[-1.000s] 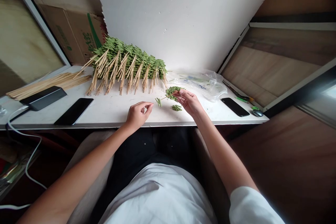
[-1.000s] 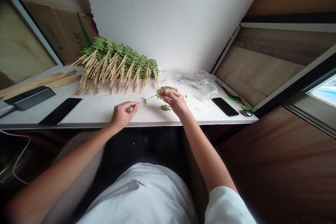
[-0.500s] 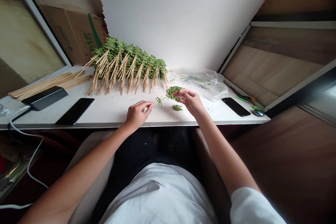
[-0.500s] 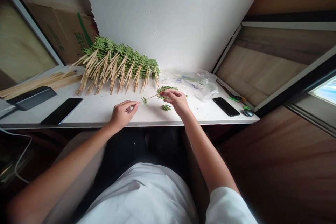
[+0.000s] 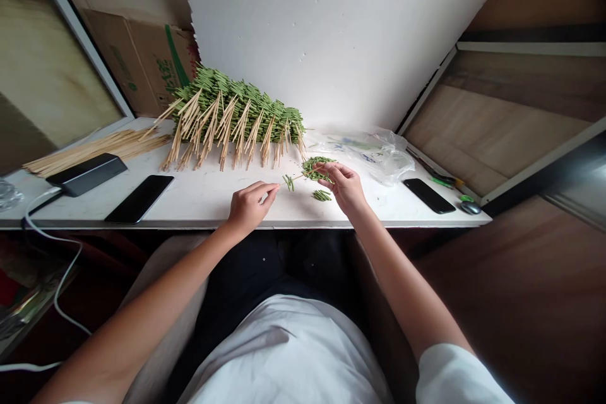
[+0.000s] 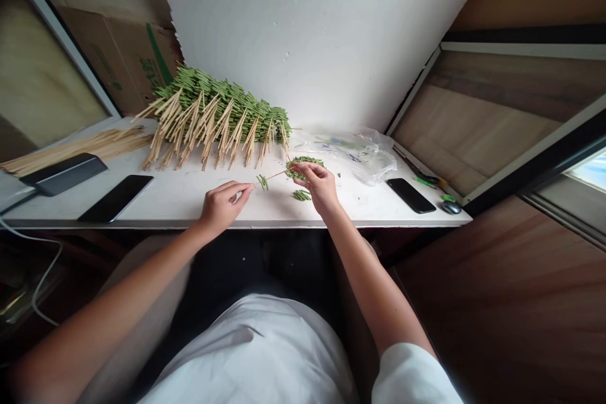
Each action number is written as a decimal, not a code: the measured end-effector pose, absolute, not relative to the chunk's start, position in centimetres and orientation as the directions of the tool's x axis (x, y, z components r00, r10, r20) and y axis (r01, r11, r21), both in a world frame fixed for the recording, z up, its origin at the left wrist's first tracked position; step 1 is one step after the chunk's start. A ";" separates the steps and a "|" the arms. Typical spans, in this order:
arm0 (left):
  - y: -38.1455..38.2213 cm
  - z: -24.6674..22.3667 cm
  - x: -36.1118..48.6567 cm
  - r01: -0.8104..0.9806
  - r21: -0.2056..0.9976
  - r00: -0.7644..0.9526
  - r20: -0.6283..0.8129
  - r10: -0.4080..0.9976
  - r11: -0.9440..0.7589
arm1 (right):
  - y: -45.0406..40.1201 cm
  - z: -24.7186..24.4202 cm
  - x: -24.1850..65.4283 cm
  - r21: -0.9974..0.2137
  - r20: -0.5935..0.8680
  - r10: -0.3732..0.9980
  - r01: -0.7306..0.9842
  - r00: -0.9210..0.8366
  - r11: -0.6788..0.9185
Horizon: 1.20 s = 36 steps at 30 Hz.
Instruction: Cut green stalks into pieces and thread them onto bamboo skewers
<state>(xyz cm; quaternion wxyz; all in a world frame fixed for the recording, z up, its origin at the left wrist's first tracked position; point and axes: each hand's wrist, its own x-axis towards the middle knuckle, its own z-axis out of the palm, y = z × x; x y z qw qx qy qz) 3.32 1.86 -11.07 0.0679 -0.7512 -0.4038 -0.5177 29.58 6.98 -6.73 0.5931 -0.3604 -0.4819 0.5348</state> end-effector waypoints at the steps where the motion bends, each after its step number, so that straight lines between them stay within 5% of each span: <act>1: 1.8 -11.1 3.3 0.678 0.312 0.138 0.836 0.532 -0.666 | 6.8 -6.7 29.3 -0.941 0.178 0.984 -0.296 -0.032 0.161; 27: 1.1 -10.3 4.3 0.598 0.424 0.091 0.808 0.583 -0.681 | 4.2 -7.9 25.2 -0.967 0.155 0.971 -0.228 -0.184 0.111; 32: 2.0 -10.8 3.7 0.585 0.483 0.040 0.785 0.618 -0.651 | 6.8 -6.9 29.6 -0.967 0.253 0.931 -0.029 -0.263 0.254; 36: 2.5 -11.5 3.4 0.592 0.500 0.035 0.768 0.639 -0.632 | 9.2 -7.6 33.5 -0.895 0.252 0.935 0.307 -0.250 0.324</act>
